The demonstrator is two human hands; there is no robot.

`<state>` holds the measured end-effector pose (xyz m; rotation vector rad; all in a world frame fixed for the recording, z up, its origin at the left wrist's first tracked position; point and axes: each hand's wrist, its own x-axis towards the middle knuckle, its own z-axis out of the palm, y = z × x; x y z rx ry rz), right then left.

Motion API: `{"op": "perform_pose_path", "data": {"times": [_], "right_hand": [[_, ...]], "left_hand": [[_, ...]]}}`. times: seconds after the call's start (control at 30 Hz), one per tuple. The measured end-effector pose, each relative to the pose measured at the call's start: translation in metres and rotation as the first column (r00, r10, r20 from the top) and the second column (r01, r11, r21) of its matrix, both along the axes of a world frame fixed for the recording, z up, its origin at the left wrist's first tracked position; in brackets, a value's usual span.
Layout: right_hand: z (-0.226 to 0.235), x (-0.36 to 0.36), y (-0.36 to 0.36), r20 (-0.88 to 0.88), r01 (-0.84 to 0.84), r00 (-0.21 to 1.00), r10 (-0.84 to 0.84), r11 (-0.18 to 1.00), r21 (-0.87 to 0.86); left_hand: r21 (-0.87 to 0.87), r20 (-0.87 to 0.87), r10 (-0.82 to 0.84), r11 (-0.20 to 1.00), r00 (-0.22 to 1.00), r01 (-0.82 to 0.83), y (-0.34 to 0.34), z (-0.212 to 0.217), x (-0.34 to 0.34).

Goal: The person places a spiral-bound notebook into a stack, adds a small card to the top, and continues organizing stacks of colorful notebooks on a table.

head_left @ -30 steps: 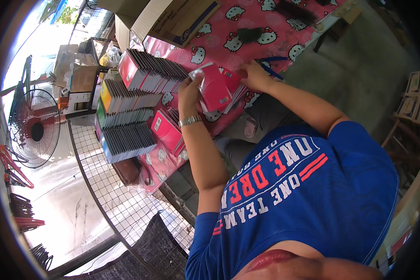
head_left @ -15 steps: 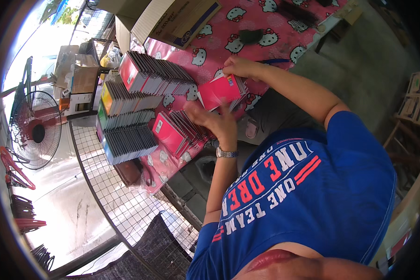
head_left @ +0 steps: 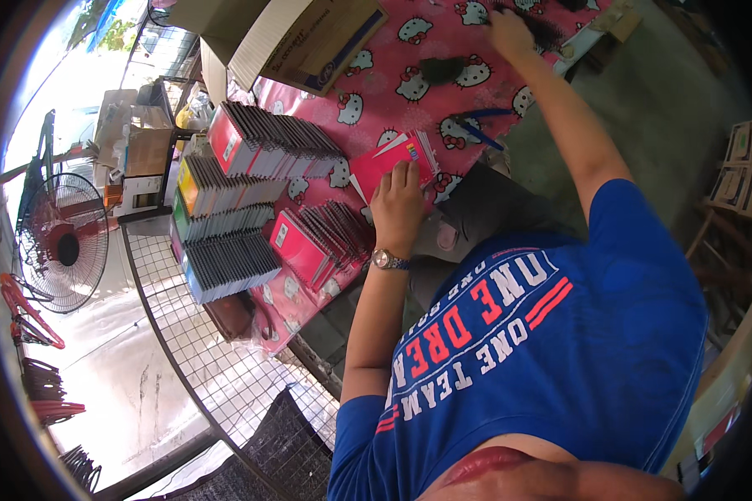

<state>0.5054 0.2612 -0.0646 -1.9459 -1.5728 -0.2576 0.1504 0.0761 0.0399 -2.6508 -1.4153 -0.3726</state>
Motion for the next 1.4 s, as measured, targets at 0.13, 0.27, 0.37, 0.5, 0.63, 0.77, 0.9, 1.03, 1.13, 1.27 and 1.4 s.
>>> {"op": "perform_pose_path", "data": {"times": [0.13, 0.27, 0.37, 0.5, 0.63, 0.77, 0.9, 1.03, 1.13, 1.27, 1.4], "right_hand": [[-0.030, 0.039, -0.005, 0.174, -0.161, 0.964, 0.199, 0.965, -0.208], [-0.002, 0.041, 0.002, 0.037, -0.198, 0.976, 0.216, 0.942, -0.270], [0.023, 0.022, 0.002, -0.001, -0.259, 0.965, 0.261, 0.960, 0.104], [0.051, -0.046, -0.041, -0.247, -0.403, 0.877, 0.411, 0.911, 0.085], [0.081, -0.124, -0.108, -0.521, -0.782, 0.436, 0.734, 0.595, 0.185], [0.091, -0.161, -0.118, -0.546, -0.768, 0.301, 0.782, 0.538, 0.347], [0.100, -0.176, -0.119, -0.449, -0.785, 0.442, 0.777, 0.577, 0.227], [0.098, -0.186, -0.115, -0.379, -0.762, 0.467, 0.799, 0.581, 0.285], [0.102, -0.187, -0.114, -0.269, -0.785, 0.499, 0.824, 0.561, 0.263], [0.112, -0.176, -0.115, -0.234, -0.831, 0.448, 0.863, 0.498, 0.246], [0.109, -0.157, -0.106, -0.421, -0.883, 0.268, 0.866, 0.396, 0.251]], "left_hand": [[-0.147, 0.136, -0.033, 0.988, 0.990, 0.053, 0.014, 0.018, -0.017], [-0.330, 0.162, 0.023, 0.944, 0.987, 0.032, 0.030, 0.051, -0.022], [-0.231, 0.169, 0.031, 0.973, 0.985, 0.010, 0.042, 0.060, -0.023], [-0.100, -0.002, 0.155, 0.983, 0.988, -0.154, 0.042, 0.036, -0.018], [0.058, 0.071, 0.155, 0.985, 0.985, -0.160, 0.036, 0.025, -0.017], [0.097, 0.194, 0.138, 0.983, 0.971, -0.158, 0.044, 0.024, -0.008], [0.239, 0.235, 0.166, 0.945, 0.958, -0.223, 0.047, 0.009, -0.010], [0.253, 0.264, 0.160, 0.940, 0.951, -0.229, 0.049, 0.003, -0.009], [0.200, 0.316, 0.150, 0.954, 0.937, -0.221, 0.048, 0.007, -0.010], [0.139, 0.300, 0.086, 0.981, 0.950, -0.132, 0.049, 0.013, -0.011], [0.119, 0.294, 0.047, 0.989, 0.955, -0.085, 0.049, 0.013, -0.002]]}}
